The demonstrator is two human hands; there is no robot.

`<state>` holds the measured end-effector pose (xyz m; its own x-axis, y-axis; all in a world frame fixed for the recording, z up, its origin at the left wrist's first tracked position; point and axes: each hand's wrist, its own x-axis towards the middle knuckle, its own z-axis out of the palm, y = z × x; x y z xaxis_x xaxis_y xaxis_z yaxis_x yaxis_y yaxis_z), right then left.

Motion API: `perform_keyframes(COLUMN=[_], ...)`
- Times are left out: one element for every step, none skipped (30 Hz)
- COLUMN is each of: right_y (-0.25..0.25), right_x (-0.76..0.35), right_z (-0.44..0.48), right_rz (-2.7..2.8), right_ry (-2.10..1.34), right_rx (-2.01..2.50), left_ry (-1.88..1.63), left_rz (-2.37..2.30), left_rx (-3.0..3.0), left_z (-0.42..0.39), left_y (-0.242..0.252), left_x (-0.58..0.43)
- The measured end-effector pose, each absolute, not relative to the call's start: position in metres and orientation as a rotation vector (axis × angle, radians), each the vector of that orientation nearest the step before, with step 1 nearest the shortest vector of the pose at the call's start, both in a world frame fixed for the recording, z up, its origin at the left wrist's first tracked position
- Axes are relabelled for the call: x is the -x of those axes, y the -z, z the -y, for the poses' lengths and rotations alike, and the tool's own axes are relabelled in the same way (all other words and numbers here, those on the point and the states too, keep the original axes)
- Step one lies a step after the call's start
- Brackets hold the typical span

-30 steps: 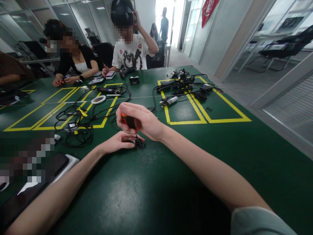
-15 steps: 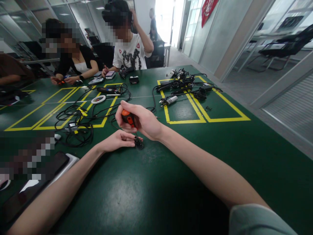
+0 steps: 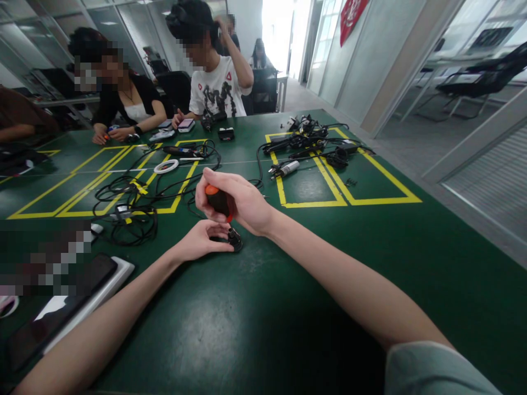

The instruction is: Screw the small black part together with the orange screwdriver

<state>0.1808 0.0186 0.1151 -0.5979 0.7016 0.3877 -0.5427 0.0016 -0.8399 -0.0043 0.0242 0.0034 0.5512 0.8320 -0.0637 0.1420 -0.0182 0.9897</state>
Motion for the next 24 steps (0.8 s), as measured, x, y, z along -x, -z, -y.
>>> perform_keyframes(right_y=[-0.116, -0.116, -0.117, -0.117, -0.116, -0.115, -0.114, -0.113, -0.112, -0.111, -0.111, -0.11, -0.11, -0.111, -0.111, -0.112, -0.113, -0.115, -0.115, -0.116, -0.116, -0.116, -0.116, -0.115], right_x=[-0.181, -0.181, -0.181, -0.182, -0.182, -0.182, -0.182, -0.182, -0.182, -0.182, -0.182, -0.182, -0.182, -0.182, -0.182, -0.182, -0.181, -0.181, -0.18, -0.18, -0.179, -0.179, -0.179, -0.179], right_z=[-0.018, -0.018, -0.017, -0.017, -0.016, -0.016, -0.016, -0.016, -0.016, -0.017, -0.017, -0.018, -0.018, -0.019, -0.019, -0.018, -0.018, -0.017, -0.016, -0.016, -0.015, -0.015, -0.014, -0.014], right_rz=[1.367, 1.365, 1.364, 1.364, 1.365, 1.368, 1.368, 1.366, 1.365, 1.365, 1.363, 1.361, 1.362, 1.363, 1.363, 1.361, 1.36, 1.36, 1.36, 1.362, 1.363, 1.358, 1.349, 1.338], right_ry=[-1.754, -1.766, -1.777, -1.784, -1.783, -1.774, -1.76, -1.745, -1.731, -1.72, -1.71, -1.703, -1.698, -1.693, -1.688, -1.684, -1.683, -1.685, -1.689, -1.697, -1.706, -1.714, -1.717, -1.716], right_rx=[0.181, 0.177, 0.17, 0.16, 0.148, 0.135, 0.124, 0.116, 0.109, 0.107, 0.107, 0.109, 0.113, 0.118, 0.124, 0.131, 0.14, 0.151, 0.163, 0.173, 0.181, 0.182, 0.175, 0.166], left_ry=[-0.665, -0.654, -0.651, -0.652, -0.653, -0.651, -0.646, -0.639, -0.628, -0.618, -0.611, -0.606, -0.606, -0.618, -0.643, -0.673, -0.703, -0.726, -0.737, -0.735, -0.727, -0.714, -0.703, -0.695], left_rz=[-0.864, -0.855, -0.848, -0.841, -0.836, -0.831, -0.825, -0.817, -0.808, -0.8, -0.796, -0.795, -0.797, -0.803, -0.812, -0.822, -0.833, -0.844, -0.851, -0.855, -0.854, -0.85, -0.844, -0.836], left_rx=[-1.521, -1.532, -1.547, -1.564, -1.582, -1.599, -1.617, -1.633, -1.646, -1.658, -1.671, -1.687, -1.702, -1.711, -1.711, -1.703, -1.689, -1.675, -1.666, -1.664, -1.67, -1.681, -1.696, -1.714], left_z=[-0.024, -0.024, -0.024, -0.024, -0.024, -0.024, -0.024, -0.024, -0.024, -0.024, -0.024, -0.024, -0.023, -0.023, -0.022, -0.022, -0.021, -0.021, -0.021, -0.021, -0.021, -0.021, -0.021, -0.022], left_y=[-0.004, -0.004, -0.005, -0.005, -0.006, -0.007, -0.008, -0.008, -0.009, -0.009, -0.009, -0.008, -0.008, -0.006, -0.005, -0.003, -0.002, 0.0, 0.001, 0.001, 0.001, 0.001, 0.0, -0.001], left_x=[0.004, 0.003, 0.003, 0.003, 0.003, 0.003, 0.004, 0.004, 0.004, 0.004, 0.005, 0.005, 0.004, 0.004, 0.004, 0.003, 0.003, 0.002, 0.002, 0.002, 0.001, 0.001, 0.001, 0.001])
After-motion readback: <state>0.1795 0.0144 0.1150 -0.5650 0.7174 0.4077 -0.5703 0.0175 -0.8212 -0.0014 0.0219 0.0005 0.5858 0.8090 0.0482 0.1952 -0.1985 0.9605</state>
